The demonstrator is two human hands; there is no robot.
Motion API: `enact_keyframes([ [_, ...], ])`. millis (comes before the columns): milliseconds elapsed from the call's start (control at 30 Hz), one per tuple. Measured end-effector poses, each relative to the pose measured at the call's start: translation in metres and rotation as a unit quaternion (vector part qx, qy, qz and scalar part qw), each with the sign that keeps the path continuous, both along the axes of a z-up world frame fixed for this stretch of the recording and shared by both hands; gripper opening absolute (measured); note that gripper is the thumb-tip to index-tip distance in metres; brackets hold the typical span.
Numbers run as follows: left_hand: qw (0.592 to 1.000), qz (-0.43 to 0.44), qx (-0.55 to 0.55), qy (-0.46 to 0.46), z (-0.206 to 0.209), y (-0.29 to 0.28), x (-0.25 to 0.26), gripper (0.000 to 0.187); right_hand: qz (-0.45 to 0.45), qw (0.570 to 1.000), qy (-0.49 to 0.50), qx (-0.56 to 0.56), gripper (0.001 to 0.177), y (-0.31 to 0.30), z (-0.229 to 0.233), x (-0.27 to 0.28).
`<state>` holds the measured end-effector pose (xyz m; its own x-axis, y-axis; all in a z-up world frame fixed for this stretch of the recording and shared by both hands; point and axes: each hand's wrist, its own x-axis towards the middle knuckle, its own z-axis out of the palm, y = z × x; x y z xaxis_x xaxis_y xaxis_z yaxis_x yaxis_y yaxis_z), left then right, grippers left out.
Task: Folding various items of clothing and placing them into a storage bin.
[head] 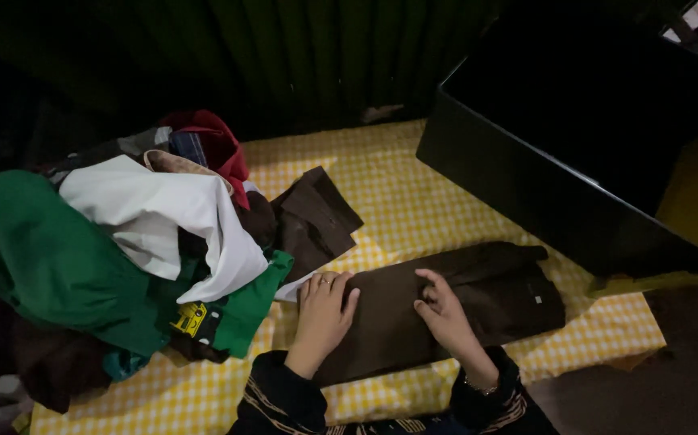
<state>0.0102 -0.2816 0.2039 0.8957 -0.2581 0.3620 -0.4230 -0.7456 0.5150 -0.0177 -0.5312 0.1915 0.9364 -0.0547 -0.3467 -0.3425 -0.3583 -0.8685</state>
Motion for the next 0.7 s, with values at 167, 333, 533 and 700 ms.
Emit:
enact_keyframes([
  [167,0.999,-0.035,-0.017,0.016,0.007,0.003,-0.002,0.024,0.015,0.981,-0.095,-0.167,0.064,0.006,-0.016,-0.003],
  [333,0.992,-0.056,-0.031,0.113,0.021,0.006,0.005,0.030,0.017,0.954,-0.178,-0.242,0.051,0.013,0.010,-0.005],
  [533,0.998,0.019,0.033,0.040,-0.027,0.010,0.027,0.037,0.044,0.914,-0.054,-0.400,0.037,0.013,-0.017,0.007],
  [700,0.996,0.021,0.043,0.071,-0.020,0.013,0.027,0.041,0.035,0.867,-0.138,-0.478,0.033,-0.003,0.001,0.002],
])
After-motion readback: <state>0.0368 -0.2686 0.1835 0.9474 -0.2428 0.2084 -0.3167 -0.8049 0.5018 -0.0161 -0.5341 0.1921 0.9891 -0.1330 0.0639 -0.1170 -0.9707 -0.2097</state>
